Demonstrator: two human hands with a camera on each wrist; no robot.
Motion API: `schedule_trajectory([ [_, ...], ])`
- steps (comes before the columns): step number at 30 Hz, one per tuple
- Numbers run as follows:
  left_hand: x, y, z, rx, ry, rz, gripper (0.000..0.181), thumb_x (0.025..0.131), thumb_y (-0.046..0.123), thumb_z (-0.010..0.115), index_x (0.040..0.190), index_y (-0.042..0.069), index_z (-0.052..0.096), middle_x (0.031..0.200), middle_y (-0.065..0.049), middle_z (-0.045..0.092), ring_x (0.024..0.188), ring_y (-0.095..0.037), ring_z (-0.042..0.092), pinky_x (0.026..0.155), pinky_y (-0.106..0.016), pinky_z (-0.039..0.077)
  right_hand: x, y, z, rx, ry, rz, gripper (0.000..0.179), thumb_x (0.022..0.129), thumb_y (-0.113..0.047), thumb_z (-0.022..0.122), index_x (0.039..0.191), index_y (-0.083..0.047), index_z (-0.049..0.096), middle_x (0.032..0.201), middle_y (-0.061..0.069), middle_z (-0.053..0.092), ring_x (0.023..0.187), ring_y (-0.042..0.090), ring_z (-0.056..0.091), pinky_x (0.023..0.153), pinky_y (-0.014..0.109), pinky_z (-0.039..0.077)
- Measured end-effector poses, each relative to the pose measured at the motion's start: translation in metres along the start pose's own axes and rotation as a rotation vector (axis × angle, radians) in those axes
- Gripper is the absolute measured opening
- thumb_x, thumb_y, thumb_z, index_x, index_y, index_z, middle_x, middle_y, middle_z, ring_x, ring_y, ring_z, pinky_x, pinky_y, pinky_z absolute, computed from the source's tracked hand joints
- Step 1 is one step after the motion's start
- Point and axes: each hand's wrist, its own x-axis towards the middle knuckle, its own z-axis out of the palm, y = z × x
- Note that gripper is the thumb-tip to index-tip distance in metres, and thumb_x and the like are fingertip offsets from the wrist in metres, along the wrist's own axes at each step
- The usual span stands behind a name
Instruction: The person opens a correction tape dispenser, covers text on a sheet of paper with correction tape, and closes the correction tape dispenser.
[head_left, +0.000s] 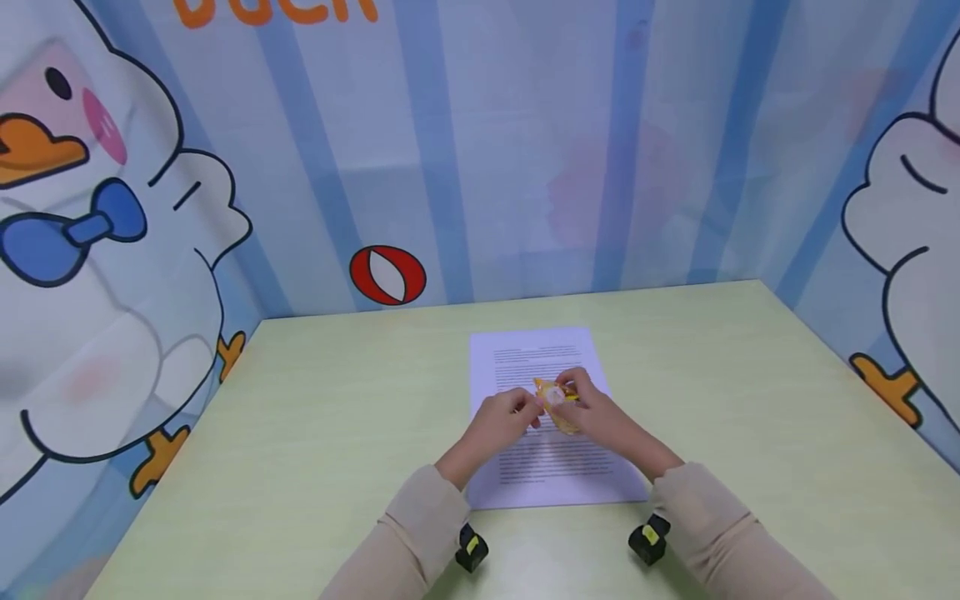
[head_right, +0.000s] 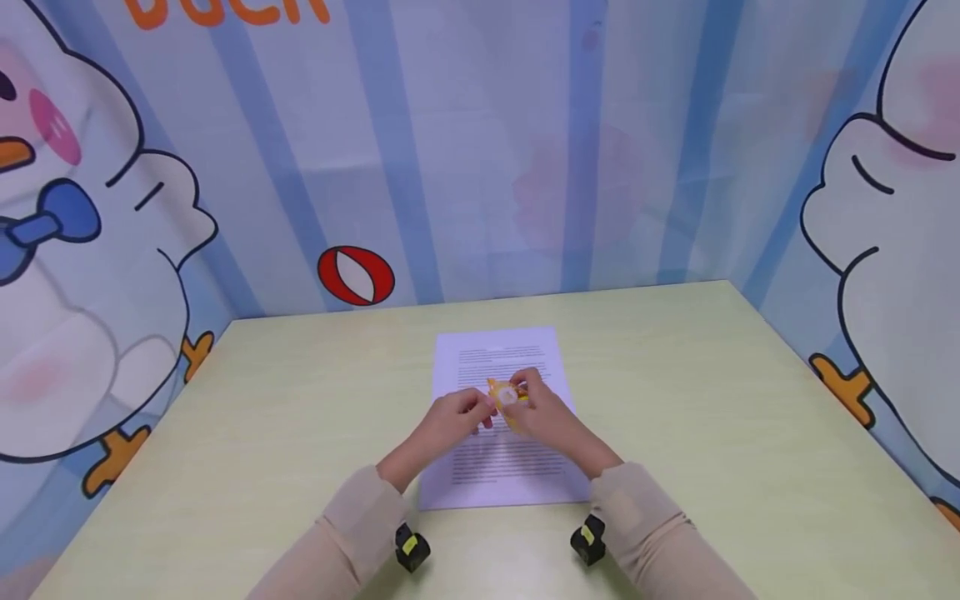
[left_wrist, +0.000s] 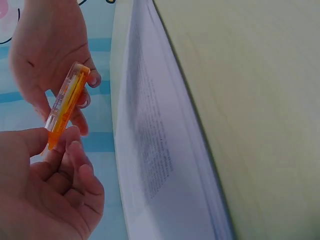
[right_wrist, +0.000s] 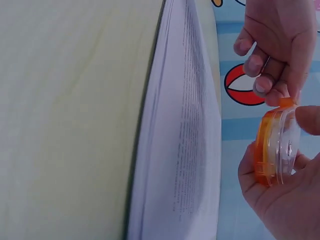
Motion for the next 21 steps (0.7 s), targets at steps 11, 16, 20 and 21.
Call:
schedule_trajectory([
  [11,0.0,-0.003,0.0,0.245,-0.038,-0.007,0.034,0.094,0.04,0.047,0.101,0.011,0.062,0.089,-0.003,0.064,0.077,-0.014,0.056,0.067,-0.026,0.044,0.009,0.012,-0.018,0.036,-0.024,0.066,0.033,0.092,-0.025,0.052,0.118,-0.011,0.037,0.108,0.015,0.053,0.091,0.021,0.05,0.076,0.031,0.039],
  [16,0.003,-0.007,0.002,0.55,-0.13,-0.036,0.064,0.087,0.054,0.051,0.135,0.011,0.046,0.139,-0.012,0.045,0.129,-0.029,0.04,0.103,-0.045,0.035,0.02,0.019,-0.035,-0.114,0.042,0.05,0.03,0.091,-0.02,0.055,0.118,-0.012,0.047,0.118,0.017,0.056,0.102,0.029,0.054,0.082,0.039,0.043],
  [20,0.007,-0.007,0.006,0.63,-0.216,-0.094,0.082,0.081,0.062,0.055,0.144,0.015,0.032,0.152,-0.015,0.022,0.141,-0.034,0.018,0.11,-0.053,0.021,0.035,0.018,-0.044,-0.31,0.041,-0.047,0.029,0.088,-0.011,0.058,0.116,-0.01,0.054,0.116,0.018,0.058,0.104,0.032,0.055,0.083,0.045,0.044],
  [21,0.007,-0.007,0.008,0.638,-0.229,-0.107,0.084,0.08,0.063,0.055,0.144,0.016,0.031,0.152,-0.016,0.02,0.141,-0.034,0.016,0.109,-0.054,0.021,0.039,0.017,-0.046,-0.355,0.043,-0.073,0.029,0.087,-0.009,0.059,0.116,-0.009,0.056,0.113,0.018,0.058,0.101,0.032,0.055,0.082,0.046,0.043],
])
